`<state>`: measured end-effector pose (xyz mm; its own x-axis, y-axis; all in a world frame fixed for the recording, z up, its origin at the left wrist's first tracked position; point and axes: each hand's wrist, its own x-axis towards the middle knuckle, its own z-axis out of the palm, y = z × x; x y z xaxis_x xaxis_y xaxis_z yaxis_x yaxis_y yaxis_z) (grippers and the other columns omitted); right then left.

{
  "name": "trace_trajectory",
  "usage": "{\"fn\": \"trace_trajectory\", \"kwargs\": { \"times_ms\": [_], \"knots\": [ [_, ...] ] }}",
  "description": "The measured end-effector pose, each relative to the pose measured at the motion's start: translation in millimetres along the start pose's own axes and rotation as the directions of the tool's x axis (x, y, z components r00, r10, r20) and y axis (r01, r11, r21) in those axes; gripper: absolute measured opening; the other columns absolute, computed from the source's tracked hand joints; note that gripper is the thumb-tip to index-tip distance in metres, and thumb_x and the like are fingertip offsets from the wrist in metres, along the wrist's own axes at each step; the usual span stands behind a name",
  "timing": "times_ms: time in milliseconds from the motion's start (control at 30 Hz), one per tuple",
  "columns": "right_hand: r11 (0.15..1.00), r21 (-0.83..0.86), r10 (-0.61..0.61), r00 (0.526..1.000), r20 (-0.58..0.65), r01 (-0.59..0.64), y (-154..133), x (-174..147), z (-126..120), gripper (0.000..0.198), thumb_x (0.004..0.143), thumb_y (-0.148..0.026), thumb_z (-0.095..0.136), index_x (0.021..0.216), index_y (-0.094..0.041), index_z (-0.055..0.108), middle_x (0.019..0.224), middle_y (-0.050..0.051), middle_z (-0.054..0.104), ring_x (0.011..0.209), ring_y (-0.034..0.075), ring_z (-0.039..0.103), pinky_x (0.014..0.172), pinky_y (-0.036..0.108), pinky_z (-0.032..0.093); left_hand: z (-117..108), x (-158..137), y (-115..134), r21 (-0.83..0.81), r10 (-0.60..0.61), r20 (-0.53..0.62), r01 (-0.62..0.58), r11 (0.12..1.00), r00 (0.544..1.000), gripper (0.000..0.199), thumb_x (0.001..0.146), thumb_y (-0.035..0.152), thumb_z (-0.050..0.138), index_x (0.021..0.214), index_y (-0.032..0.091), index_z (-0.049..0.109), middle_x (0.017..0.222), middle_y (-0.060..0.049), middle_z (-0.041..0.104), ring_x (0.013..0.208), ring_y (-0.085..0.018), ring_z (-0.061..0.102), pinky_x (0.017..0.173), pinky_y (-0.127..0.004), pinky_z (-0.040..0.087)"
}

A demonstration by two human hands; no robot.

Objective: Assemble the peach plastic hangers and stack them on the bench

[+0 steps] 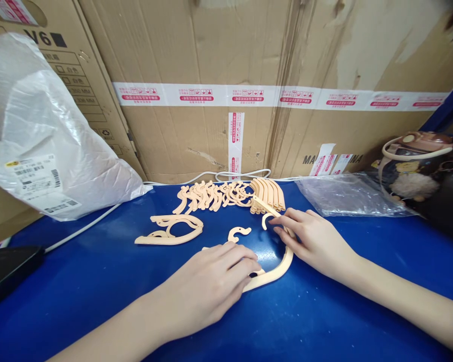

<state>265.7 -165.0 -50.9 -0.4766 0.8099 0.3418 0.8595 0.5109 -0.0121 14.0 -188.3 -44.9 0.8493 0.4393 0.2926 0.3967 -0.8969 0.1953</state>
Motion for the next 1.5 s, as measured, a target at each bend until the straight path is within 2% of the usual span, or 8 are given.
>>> {"fn": "trace_trajectory", "kwargs": {
  "times_ms": [200,433,600,800,967,1233,1367,1500],
  "knots": [
    [0.994,0.074,-0.084,0.995,0.06,0.08,-3,0,-2,0.026,0.096,-0.023,0.039,0.107,-0.02,0.062,0.092,0.006,0.06,0.075,0.019,0.056,0.07,0.034,0.042,1,-1,2,-0.006,-0.002,0.022,0.002,1.0,1.0,0.02,0.093,0.024,0.05,0.113,0.019,0.054,0.115,-0.004,0.061,0.105,-0.022,0.056,0.086,-0.036,0.049],
    [0.936,0.23,-0.297,0.948,0.109,0.267,-7,-4,-3,0.024,0.097,-0.017,0.036,0.103,-0.019,0.059,0.098,0.006,0.055,0.082,0.017,0.052,0.073,0.03,0.043,2,1,0,0.062,0.042,0.01,-0.043,0.997,0.999,0.02,0.096,0.017,0.042,0.11,0.017,0.056,0.118,-0.004,0.059,0.112,-0.02,0.051,0.093,-0.036,0.044],
    [0.889,0.345,-0.359,0.926,0.115,0.302,-11,-5,-2,0.024,0.098,-0.016,0.033,0.098,-0.02,0.057,0.1,0.004,0.053,0.081,0.013,0.051,0.074,0.025,0.043,6,0,5,0.124,0.083,0.014,-0.084,0.989,0.996,0.026,0.096,0.015,0.039,0.119,0.016,0.053,0.122,-0.003,0.06,0.112,-0.02,0.051,0.092,-0.035,0.043],
    [0.874,0.385,-0.367,0.922,0.127,0.295,-14,-4,-4,0.022,0.098,-0.017,0.033,0.096,-0.02,0.054,0.1,0.004,0.053,0.082,0.013,0.05,0.073,0.025,0.043,7,0,8,0.102,0.053,0.069,-0.06,0.993,0.996,0.026,0.096,0.018,0.042,0.119,0.018,0.053,0.117,-0.001,0.061,0.104,-0.02,0.053,0.087,-0.035,0.046],
    [0.861,0.414,-0.377,0.918,0.126,0.296,-15,-6,-3,0.021,0.099,-0.016,0.03,0.1,-0.019,0.05,0.1,0.005,0.054,0.086,0.015,0.05,0.075,0.028,0.043,6,-1,10,0.101,0.084,0.085,-0.092,0.991,0.993,0.028,0.093,0.01,0.043,0.119,0.015,0.053,0.114,-0.004,0.061,0.103,-0.02,0.052,0.089,-0.034,0.044],
    [0.844,0.502,-0.286,0.95,0.126,0.188,-17,-6,-5,0.018,0.099,-0.026,0.037,0.111,-0.02,0.049,0.102,0.005,0.058,0.091,0.017,0.054,0.081,0.031,0.044,6,-2,9,0.073,0.085,0.082,-0.091,0.993,0.993,0.032,0.091,0.005,0.04,0.119,0.015,0.053,0.112,-0.005,0.062,0.102,-0.021,0.054,0.089,-0.033,0.044],
    [0.795,0.6,-0.151,0.987,0.06,0.086,-14,0,-6,0.02,0.099,-0.029,0.038,0.11,-0.022,0.053,0.104,0.003,0.06,0.095,0.015,0.057,0.084,0.028,0.046,3,-1,10,0.088,0.117,0.085,-0.125,0.988,0.989,0.04,0.085,0.0,0.041,0.121,0.013,0.051,0.118,-0.006,0.062,0.103,-0.022,0.055,0.09,-0.034,0.045],
    [0.849,0.52,-0.134,0.99,0.045,0.092,-8,17,-5,0.021,0.097,-0.027,0.043,0.109,-0.022,0.059,0.101,0.004,0.063,0.092,0.016,0.06,0.082,0.03,0.048,2,-2,11,0.089,0.111,0.118,-0.122,0.989,0.987,0.048,0.079,-0.004,0.041,0.124,0.013,0.049,0.122,-0.005,0.061,0.103,-0.021,0.056,0.086,-0.033,0.047]
  ]
}}
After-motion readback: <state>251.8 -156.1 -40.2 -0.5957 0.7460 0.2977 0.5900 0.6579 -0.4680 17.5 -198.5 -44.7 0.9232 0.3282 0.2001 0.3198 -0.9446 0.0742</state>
